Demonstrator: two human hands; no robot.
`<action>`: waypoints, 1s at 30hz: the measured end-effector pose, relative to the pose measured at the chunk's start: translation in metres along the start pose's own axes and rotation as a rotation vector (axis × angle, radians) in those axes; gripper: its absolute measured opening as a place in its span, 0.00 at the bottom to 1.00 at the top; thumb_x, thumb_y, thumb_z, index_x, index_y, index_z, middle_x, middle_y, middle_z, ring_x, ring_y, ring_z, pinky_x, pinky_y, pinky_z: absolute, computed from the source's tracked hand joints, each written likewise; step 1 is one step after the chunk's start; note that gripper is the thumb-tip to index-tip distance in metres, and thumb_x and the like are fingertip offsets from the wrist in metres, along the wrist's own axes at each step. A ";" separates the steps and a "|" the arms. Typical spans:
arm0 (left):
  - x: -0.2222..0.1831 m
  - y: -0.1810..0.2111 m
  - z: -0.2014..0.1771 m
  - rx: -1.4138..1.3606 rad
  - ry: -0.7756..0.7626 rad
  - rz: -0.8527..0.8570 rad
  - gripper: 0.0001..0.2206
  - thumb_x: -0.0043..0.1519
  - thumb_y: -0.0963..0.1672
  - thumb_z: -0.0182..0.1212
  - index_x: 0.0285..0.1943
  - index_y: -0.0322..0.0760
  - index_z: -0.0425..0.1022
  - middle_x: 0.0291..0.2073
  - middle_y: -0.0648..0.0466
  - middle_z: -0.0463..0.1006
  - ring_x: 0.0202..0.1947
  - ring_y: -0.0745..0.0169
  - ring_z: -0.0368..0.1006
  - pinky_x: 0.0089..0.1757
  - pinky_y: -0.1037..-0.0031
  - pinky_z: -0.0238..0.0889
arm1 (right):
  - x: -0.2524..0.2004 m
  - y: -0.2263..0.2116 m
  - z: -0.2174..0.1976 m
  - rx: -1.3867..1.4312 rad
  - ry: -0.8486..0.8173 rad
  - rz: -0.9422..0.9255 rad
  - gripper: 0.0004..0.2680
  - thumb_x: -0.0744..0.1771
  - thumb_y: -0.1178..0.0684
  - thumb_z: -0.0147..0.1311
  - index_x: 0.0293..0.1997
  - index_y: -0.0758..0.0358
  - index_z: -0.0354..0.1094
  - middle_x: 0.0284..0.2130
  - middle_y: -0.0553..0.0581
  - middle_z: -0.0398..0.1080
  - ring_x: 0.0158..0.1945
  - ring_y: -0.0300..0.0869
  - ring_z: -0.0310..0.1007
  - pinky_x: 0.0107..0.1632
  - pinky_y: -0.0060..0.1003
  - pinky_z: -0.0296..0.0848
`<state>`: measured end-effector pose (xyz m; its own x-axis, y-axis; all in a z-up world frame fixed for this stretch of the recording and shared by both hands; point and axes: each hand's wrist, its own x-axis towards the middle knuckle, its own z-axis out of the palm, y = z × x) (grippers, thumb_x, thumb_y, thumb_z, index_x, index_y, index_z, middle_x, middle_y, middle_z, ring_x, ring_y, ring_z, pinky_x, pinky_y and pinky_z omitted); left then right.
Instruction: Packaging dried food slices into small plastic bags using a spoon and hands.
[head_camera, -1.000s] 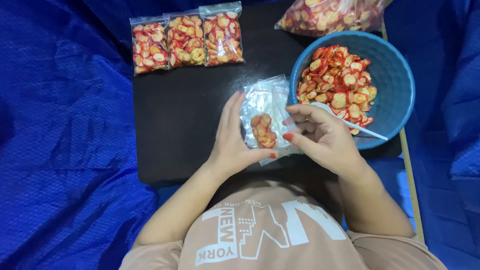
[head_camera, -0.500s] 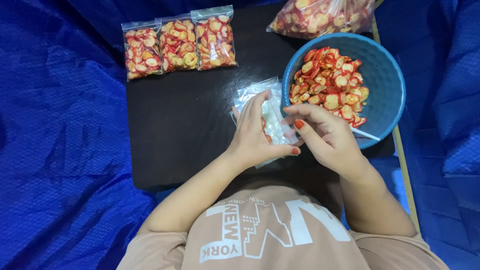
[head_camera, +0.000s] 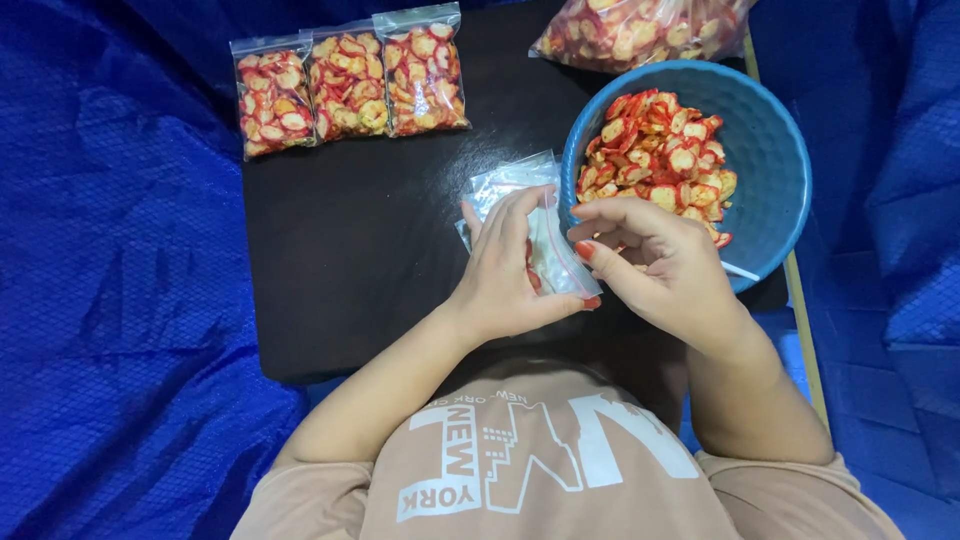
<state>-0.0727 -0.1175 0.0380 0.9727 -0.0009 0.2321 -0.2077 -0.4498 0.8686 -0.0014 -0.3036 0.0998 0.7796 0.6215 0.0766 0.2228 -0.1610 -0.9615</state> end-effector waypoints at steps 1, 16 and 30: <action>0.000 0.001 -0.001 -0.001 0.001 0.000 0.49 0.46 0.51 0.81 0.73 0.36 0.52 0.64 0.42 0.63 0.68 0.35 0.58 0.61 0.20 0.13 | 0.001 -0.001 0.001 -0.001 -0.001 0.001 0.11 0.68 0.62 0.56 0.57 0.70 0.69 0.39 0.62 0.77 0.38 0.41 0.77 0.38 0.37 0.82; 0.001 0.008 -0.006 0.046 0.005 0.049 0.47 0.46 0.51 0.81 0.71 0.38 0.54 0.61 0.42 0.66 0.67 0.37 0.61 0.62 0.19 0.13 | 0.003 -0.001 -0.001 -0.016 -0.034 0.038 0.16 0.67 0.66 0.53 0.62 0.69 0.66 0.37 0.66 0.77 0.38 0.47 0.79 0.39 0.42 0.82; 0.002 0.010 -0.002 0.095 -0.002 0.054 0.45 0.48 0.53 0.80 0.71 0.39 0.55 0.60 0.43 0.66 0.67 0.37 0.60 0.62 0.19 0.14 | 0.004 -0.008 -0.003 -0.049 -0.027 0.030 0.18 0.65 0.68 0.54 0.63 0.69 0.64 0.34 0.64 0.77 0.35 0.45 0.78 0.37 0.39 0.82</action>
<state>-0.0731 -0.1201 0.0478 0.9605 -0.0289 0.2768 -0.2493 -0.5318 0.8094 0.0017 -0.3021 0.1084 0.7706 0.6361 0.0399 0.2285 -0.2173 -0.9490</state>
